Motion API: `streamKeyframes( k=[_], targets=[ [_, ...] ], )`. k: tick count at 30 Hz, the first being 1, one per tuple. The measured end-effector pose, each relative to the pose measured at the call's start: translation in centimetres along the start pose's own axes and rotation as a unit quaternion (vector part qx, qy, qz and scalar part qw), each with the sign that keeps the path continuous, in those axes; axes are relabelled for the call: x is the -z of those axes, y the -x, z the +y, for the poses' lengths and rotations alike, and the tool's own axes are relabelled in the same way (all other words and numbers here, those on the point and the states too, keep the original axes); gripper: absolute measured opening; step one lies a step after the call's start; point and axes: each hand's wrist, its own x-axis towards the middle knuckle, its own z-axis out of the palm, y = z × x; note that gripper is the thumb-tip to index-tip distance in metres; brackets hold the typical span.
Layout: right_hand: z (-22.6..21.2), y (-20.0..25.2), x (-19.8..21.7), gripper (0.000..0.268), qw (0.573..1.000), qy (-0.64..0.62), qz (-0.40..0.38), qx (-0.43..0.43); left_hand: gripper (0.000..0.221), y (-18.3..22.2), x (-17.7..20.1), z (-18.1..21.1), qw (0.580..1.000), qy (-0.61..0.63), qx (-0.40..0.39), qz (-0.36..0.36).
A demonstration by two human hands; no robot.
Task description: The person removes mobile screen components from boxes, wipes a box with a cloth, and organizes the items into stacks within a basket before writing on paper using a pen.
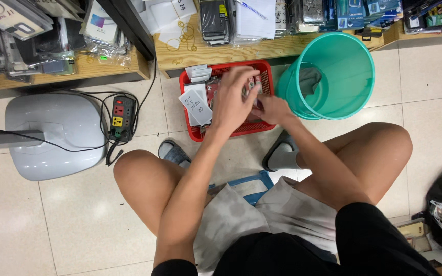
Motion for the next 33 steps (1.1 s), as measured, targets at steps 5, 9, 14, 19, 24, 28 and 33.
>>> streamKeyframes(
  k=[5, 9, 14, 19, 24, 28, 33],
  targets=[
    [-2.3, 5.5, 16.4, 0.058, 0.796, -0.571, 0.048, 0.196, 0.043, -1.5, -0.3, -2.8, 0.956, -0.020, -0.010, 0.293],
    [-3.2, 9.0, 20.3, 0.056, 0.752, -0.614, 0.082, 0.224, 0.050, -1.2, 1.5, -0.4, 0.961, 0.104, -0.022, 0.255],
    [-5.2, 10.1, 19.7, 0.067, 0.743, -0.616, 0.137, 0.223, 0.055, -2.0, -0.7, -1.0, 0.932, 0.322, 0.024, 0.162],
    [-5.6, 10.6, 20.1, 0.076, 0.759, -0.554, 0.185, 0.288, 0.048, -2.6, -1.6, -2.0, 0.907, 0.384, 0.047, 0.164],
    [-5.2, 10.7, 19.8, 0.081, 0.798, -0.520, 0.190, 0.239, 0.044, -3.1, -2.8, -3.2, 0.924, 0.338, 0.044, 0.174],
    [-5.2, 10.5, 20.3, 0.072, 0.816, -0.478, 0.222, 0.240, 0.057, -3.1, -3.2, -3.2, 0.910, 0.381, 0.059, 0.154],
    [-4.7, 10.3, 21.2, 0.052, 0.824, -0.415, 0.284, 0.259, 0.075, -2.8, -3.5, -4.1, 0.908, 0.402, 0.048, 0.103]
  ],
)
